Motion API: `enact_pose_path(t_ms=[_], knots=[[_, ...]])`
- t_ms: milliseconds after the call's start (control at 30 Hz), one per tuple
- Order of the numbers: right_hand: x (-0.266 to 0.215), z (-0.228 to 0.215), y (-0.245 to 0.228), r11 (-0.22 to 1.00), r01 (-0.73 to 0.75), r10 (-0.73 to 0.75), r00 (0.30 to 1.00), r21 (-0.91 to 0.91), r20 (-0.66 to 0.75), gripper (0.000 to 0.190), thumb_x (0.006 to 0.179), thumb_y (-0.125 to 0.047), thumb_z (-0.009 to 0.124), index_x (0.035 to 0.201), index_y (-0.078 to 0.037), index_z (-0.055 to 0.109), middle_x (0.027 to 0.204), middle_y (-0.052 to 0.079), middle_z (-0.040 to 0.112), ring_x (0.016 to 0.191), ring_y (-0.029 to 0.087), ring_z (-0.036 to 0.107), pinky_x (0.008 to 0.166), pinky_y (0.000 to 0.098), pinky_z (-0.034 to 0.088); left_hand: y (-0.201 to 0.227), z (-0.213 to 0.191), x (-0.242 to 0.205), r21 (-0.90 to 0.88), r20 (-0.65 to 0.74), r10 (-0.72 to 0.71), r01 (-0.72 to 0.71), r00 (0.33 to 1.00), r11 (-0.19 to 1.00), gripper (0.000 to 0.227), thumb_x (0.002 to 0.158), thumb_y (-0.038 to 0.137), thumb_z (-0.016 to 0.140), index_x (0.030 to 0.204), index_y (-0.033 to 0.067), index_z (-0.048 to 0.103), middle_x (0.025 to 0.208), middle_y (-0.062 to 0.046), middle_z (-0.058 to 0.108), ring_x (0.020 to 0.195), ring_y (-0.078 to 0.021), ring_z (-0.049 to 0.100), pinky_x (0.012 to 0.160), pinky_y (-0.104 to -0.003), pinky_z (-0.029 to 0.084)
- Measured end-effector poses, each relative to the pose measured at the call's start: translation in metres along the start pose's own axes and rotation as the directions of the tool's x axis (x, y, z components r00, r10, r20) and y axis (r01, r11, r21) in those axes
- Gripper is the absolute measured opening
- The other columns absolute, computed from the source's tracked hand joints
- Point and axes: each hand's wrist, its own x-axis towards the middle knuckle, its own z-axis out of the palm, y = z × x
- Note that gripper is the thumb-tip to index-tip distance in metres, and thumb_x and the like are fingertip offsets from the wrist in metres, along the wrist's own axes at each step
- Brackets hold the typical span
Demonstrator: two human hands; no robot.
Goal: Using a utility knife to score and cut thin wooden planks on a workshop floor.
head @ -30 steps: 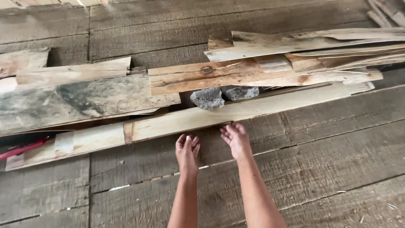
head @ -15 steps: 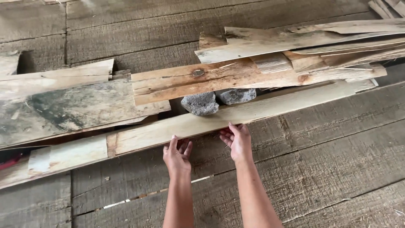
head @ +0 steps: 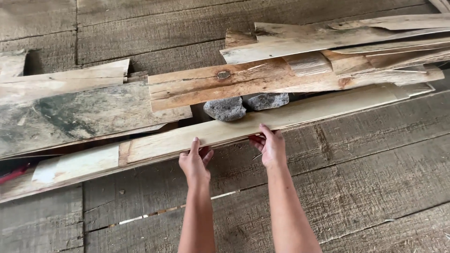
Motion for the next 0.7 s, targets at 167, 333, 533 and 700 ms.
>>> enact_pose_path(t_ms=[167, 333, 533, 700], knots=[[-0.015, 0.004, -0.007, 0.990, 0.145, -0.144, 0.985, -0.001, -0.100, 0.045, 0.086, -0.020, 0.079, 0.119, -0.005, 0.053, 0.096, 0.017, 0.062, 0.070, 0.036, 0.074, 0.062, 0.0482, 0.069, 0.006, 0.002, -0.018, -0.032, 0.017, 0.035, -0.035, 0.999, 0.999, 0.049, 0.083, 0.020, 0.082, 0.107, -0.0102, 0.051, 0.085, -0.021, 0.062, 0.070, -0.0331, 0.073, 0.061, -0.044, 0.068], [-0.063, 0.009, -0.044, 1.000, 0.000, 0.004, 0.970, 0.017, -0.244, 0.064, 0.089, -0.026, 0.073, 0.142, -0.008, 0.043, 0.111, 0.014, 0.059, 0.087, 0.027, 0.063, 0.069, 0.0375, 0.057, 0.010, -0.025, -0.053, 0.045, 0.075, -0.014, 0.011, 0.997, 0.999, 0.025, 0.094, 0.010, 0.071, 0.090, -0.0148, 0.070, 0.094, -0.023, 0.071, 0.081, -0.0308, 0.070, 0.070, -0.037, 0.066], [-0.093, -0.016, -0.080, 0.991, 0.058, -0.026, 0.966, 0.117, -0.258, 0.055, 0.091, -0.012, 0.062, 0.145, -0.017, 0.051, 0.132, 0.012, 0.065, 0.118, 0.034, 0.063, 0.093, 0.0473, 0.055, -0.085, -0.150, -0.033, 0.633, 0.654, 0.443, -0.764, 0.613, 0.124, 0.054, 0.096, 0.002, 0.058, 0.149, 0.0095, 0.051, 0.106, 0.009, 0.084, 0.080, -0.0115, 0.051, 0.085, -0.033, 0.030], [-0.152, -0.027, -0.064, 0.996, -0.083, 0.088, 0.968, 0.030, -0.236, 0.073, 0.085, -0.019, 0.064, 0.151, -0.007, 0.036, 0.146, 0.017, 0.054, 0.132, 0.033, 0.053, 0.110, 0.0456, 0.046, -0.067, -0.187, -0.038, 0.392, 0.264, 0.545, -0.605, 0.796, 0.693, 0.036, 0.085, 0.001, 0.067, 0.120, -0.0022, 0.057, 0.104, -0.010, 0.075, 0.083, -0.0176, 0.063, 0.077, -0.045, 0.048]])
